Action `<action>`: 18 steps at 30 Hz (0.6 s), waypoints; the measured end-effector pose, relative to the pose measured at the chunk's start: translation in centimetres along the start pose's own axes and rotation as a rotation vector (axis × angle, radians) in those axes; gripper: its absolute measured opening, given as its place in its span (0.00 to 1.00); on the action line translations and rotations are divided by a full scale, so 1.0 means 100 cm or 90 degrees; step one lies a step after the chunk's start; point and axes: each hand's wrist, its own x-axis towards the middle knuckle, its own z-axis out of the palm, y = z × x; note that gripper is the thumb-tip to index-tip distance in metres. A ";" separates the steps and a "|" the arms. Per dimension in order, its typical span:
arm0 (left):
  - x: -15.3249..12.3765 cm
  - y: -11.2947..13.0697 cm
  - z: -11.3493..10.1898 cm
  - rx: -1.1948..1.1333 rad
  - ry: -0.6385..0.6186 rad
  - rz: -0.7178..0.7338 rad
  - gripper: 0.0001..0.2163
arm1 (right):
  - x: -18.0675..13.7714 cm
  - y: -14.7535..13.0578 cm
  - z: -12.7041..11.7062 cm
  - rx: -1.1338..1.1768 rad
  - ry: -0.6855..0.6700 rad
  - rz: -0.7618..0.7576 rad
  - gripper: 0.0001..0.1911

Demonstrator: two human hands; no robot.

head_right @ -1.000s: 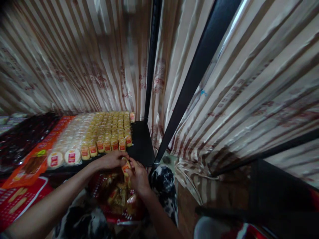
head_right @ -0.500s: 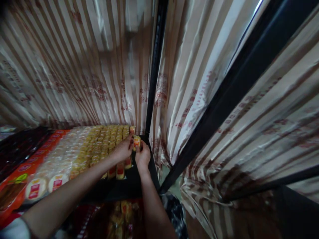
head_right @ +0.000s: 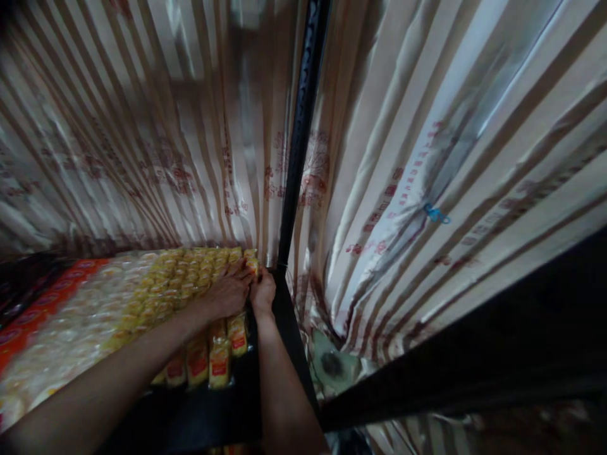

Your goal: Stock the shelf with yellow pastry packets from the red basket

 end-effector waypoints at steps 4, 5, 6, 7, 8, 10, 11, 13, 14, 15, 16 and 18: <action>0.012 -0.006 0.008 0.014 0.013 0.017 0.15 | 0.006 0.007 0.004 -0.005 -0.026 -0.015 0.20; 0.015 -0.007 0.010 0.024 0.019 0.022 0.15 | 0.007 0.008 0.003 -0.014 -0.028 -0.023 0.20; 0.018 -0.008 0.011 0.035 0.023 0.028 0.15 | 0.007 0.008 0.003 -0.025 -0.029 -0.030 0.21; 0.021 -0.008 0.012 0.045 0.023 0.032 0.14 | 0.007 0.009 0.002 -0.036 -0.031 -0.039 0.22; 0.023 -0.008 0.013 0.053 0.023 0.037 0.14 | 0.007 0.009 0.002 -0.047 -0.033 -0.047 0.23; 0.028 -0.007 0.014 0.064 0.006 0.038 0.14 | 0.007 0.010 0.001 -0.065 -0.043 -0.054 0.24; 0.030 -0.006 0.015 0.068 -0.011 0.031 0.14 | 0.007 0.011 0.002 -0.069 -0.048 -0.050 0.24; 0.033 -0.003 0.014 0.072 -0.043 0.007 0.14 | 0.008 0.011 0.004 -0.060 -0.055 -0.042 0.24; 0.034 -0.002 0.014 0.077 -0.055 -0.002 0.15 | 0.008 0.012 0.005 -0.044 -0.056 -0.042 0.23; 0.034 -0.001 0.014 0.077 -0.061 -0.006 0.15 | 0.008 0.012 0.006 -0.026 -0.053 -0.048 0.23; 0.034 0.000 0.014 0.064 -0.055 -0.007 0.15 | 0.008 0.013 0.008 -0.009 -0.045 -0.054 0.23; 0.033 0.000 0.015 0.007 -0.040 -0.015 0.14 | 0.007 0.013 0.010 0.011 -0.024 -0.060 0.22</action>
